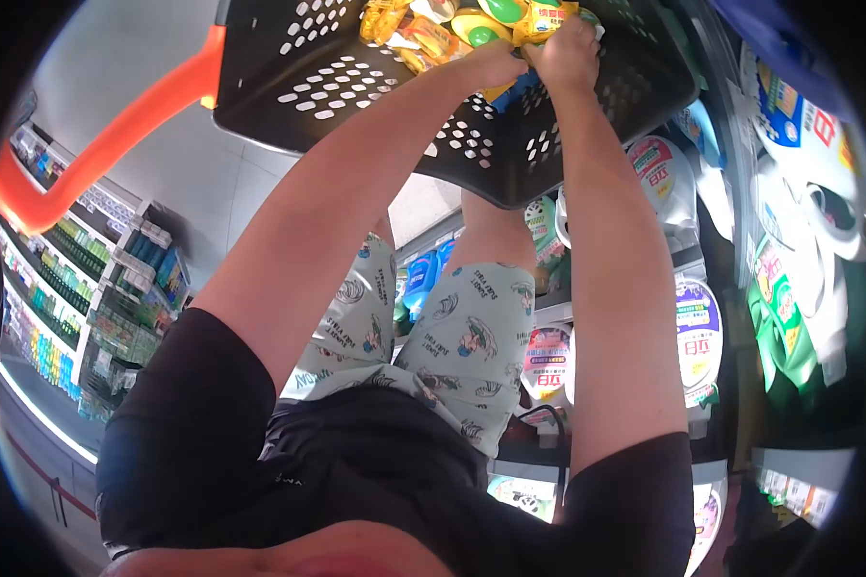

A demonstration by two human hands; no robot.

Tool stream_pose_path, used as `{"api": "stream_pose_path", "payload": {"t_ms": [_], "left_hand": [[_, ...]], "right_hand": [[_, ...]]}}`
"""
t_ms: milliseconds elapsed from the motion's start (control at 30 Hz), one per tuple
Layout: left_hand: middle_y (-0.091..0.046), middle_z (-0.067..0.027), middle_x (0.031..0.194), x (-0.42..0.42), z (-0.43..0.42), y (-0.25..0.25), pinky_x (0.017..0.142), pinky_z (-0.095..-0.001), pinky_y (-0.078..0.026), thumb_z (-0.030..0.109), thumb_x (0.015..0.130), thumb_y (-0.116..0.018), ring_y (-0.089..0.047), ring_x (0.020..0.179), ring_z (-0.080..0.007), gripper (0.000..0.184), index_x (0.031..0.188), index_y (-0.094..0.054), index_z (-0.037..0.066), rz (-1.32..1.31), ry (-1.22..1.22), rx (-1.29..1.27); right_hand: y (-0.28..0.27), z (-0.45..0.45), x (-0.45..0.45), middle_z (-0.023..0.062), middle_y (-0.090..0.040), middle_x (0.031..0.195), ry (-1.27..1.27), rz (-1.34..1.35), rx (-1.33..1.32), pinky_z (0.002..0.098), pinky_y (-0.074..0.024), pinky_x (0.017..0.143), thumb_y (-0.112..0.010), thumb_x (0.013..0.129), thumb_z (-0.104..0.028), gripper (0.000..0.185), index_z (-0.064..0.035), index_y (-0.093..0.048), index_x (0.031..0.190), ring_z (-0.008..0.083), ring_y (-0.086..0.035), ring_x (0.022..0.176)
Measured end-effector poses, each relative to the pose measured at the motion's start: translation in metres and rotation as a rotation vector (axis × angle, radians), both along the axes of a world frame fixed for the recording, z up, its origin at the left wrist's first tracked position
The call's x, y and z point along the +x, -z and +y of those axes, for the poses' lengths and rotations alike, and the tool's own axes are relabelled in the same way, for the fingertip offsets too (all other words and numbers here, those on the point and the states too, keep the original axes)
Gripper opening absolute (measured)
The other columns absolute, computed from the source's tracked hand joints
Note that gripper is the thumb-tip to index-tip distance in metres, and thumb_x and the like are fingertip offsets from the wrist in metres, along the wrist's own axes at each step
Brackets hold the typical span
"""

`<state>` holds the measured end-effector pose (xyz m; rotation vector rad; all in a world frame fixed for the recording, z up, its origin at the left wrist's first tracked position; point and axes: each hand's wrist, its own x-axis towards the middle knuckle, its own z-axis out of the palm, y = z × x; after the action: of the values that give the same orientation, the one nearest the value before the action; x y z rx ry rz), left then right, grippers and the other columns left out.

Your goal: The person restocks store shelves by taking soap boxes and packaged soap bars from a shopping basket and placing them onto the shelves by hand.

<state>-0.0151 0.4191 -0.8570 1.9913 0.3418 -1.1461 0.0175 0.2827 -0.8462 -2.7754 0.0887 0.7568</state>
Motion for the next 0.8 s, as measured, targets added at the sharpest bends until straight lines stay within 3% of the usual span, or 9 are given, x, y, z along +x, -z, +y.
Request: {"api": "stream_pose_path", "payload": {"t_ms": [33, 133, 167, 233, 333, 467, 500, 667, 800], "left_hand": [[-0.070, -0.0173, 0.087, 0.002, -0.003, 0.009, 0.070, -0.0388, -0.053, 0.025, 0.077, -0.065, -0.070, 0.084, -0.0275, 0.039, 0.099, -0.066, -0.008, 0.066, -0.025, -0.067], [-0.067, -0.0175, 0.099, -0.013, -0.016, 0.070, 0.068, -0.0374, -0.054, 0.017, 0.081, -0.063, -0.069, 0.088, -0.0244, 0.047, 0.121, -0.054, -0.007, 0.105, -0.083, -0.157], [-0.066, -0.0172, 0.102, -0.010, -0.017, 0.061, 0.067, -0.0362, -0.055, 0.015, 0.082, -0.062, -0.069, 0.089, -0.0236, 0.051, 0.126, -0.047, -0.006, 0.175, -0.197, -0.185], [-0.063, -0.0168, 0.110, 0.003, -0.021, 0.024, 0.066, -0.0338, -0.056, 0.010, 0.084, -0.060, -0.067, 0.089, -0.0219, 0.062, 0.138, -0.033, -0.004, 0.317, -0.427, -0.235], [-0.058, -0.0164, 0.115, 0.006, -0.027, 0.049, 0.071, -0.0336, -0.057, 0.008, 0.085, -0.061, -0.066, 0.086, -0.0211, 0.072, 0.142, -0.018, -0.001, 0.318, -0.404, -0.200], [-0.051, -0.0312, 0.133, -0.015, -0.049, 0.114, 0.096, -0.0429, -0.045, 0.018, 0.093, -0.055, -0.054, 0.117, -0.0398, 0.056, 0.141, -0.038, -0.007, -0.099, -0.447, -0.043], [-0.043, -0.0319, 0.141, -0.010, -0.048, 0.119, 0.101, -0.0398, -0.042, 0.020, 0.095, -0.051, -0.050, 0.122, -0.0380, 0.068, 0.148, -0.021, -0.009, 0.068, -0.410, -0.094], [-0.048, -0.0349, 0.134, 0.008, -0.036, 0.048, 0.103, -0.0403, -0.041, 0.016, 0.091, -0.051, -0.050, 0.121, -0.0409, 0.067, 0.147, -0.024, -0.010, 0.112, -0.451, -0.189], [-0.052, -0.0351, 0.128, 0.008, -0.049, 0.066, 0.098, -0.0404, -0.045, 0.015, 0.088, -0.053, -0.053, 0.119, -0.0396, 0.065, 0.143, -0.028, -0.010, 0.061, -0.489, -0.174]], "right_hand": [[0.020, 0.000, -0.002, 0.0245, -0.059, 0.122, -0.002, -0.269, 0.055, 0.0454, -0.0485, 0.094, -0.080, 0.074, -0.036, 0.070, -0.0009, -0.050, 0.126, 0.0415, -0.056, 0.114], [0.008, 0.020, 0.008, 0.0225, -0.046, 0.140, -0.024, -0.196, -0.075, 0.0446, -0.0326, 0.112, -0.067, 0.084, -0.036, 0.074, -0.0015, -0.037, 0.143, 0.0392, -0.037, 0.135], [-0.012, 0.028, 0.028, 0.0223, -0.037, 0.147, 0.001, 0.177, -0.128, 0.0468, -0.0273, 0.115, -0.072, 0.079, -0.031, 0.090, -0.0035, -0.023, 0.149, 0.0391, -0.029, 0.140], [0.000, 0.027, 0.027, 0.0231, -0.038, 0.146, -0.075, 0.094, -0.148, 0.0480, -0.0261, 0.115, -0.071, 0.080, -0.033, 0.090, -0.0039, -0.023, 0.150, 0.0383, -0.031, 0.139], [0.081, 0.008, 0.015, 0.0240, -0.039, 0.145, -0.116, -0.116, -0.208, 0.0504, -0.0239, 0.115, -0.068, 0.080, -0.037, 0.088, -0.0042, -0.025, 0.148, 0.0374, -0.033, 0.138], [0.046, 0.022, 0.021, 0.0234, -0.044, 0.142, -0.030, -0.060, -0.151, 0.0525, -0.0201, 0.115, -0.063, 0.082, -0.042, 0.078, -0.0039, -0.032, 0.144, 0.0371, -0.036, 0.136], [0.056, 0.020, 0.015, 0.0234, -0.051, 0.135, -0.023, -0.177, -0.148, 0.0538, -0.0190, 0.115, -0.062, 0.084, -0.041, 0.073, -0.0030, -0.036, 0.141, 0.0378, -0.039, 0.133], [0.075, 0.002, 0.007, 0.0225, -0.057, 0.128, -0.072, -0.128, -0.117, 0.0538, -0.0206, 0.114, -0.055, 0.089, -0.031, 0.048, -0.0026, -0.047, 0.128, 0.0369, -0.043, 0.129], [0.054, -0.005, 0.010, 0.0206, -0.063, 0.117, -0.199, -0.046, -0.090, 0.0516, -0.0234, 0.113, -0.051, 0.091, -0.020, 0.030, -0.0044, -0.052, 0.117, 0.0344, -0.052, 0.120]]}}
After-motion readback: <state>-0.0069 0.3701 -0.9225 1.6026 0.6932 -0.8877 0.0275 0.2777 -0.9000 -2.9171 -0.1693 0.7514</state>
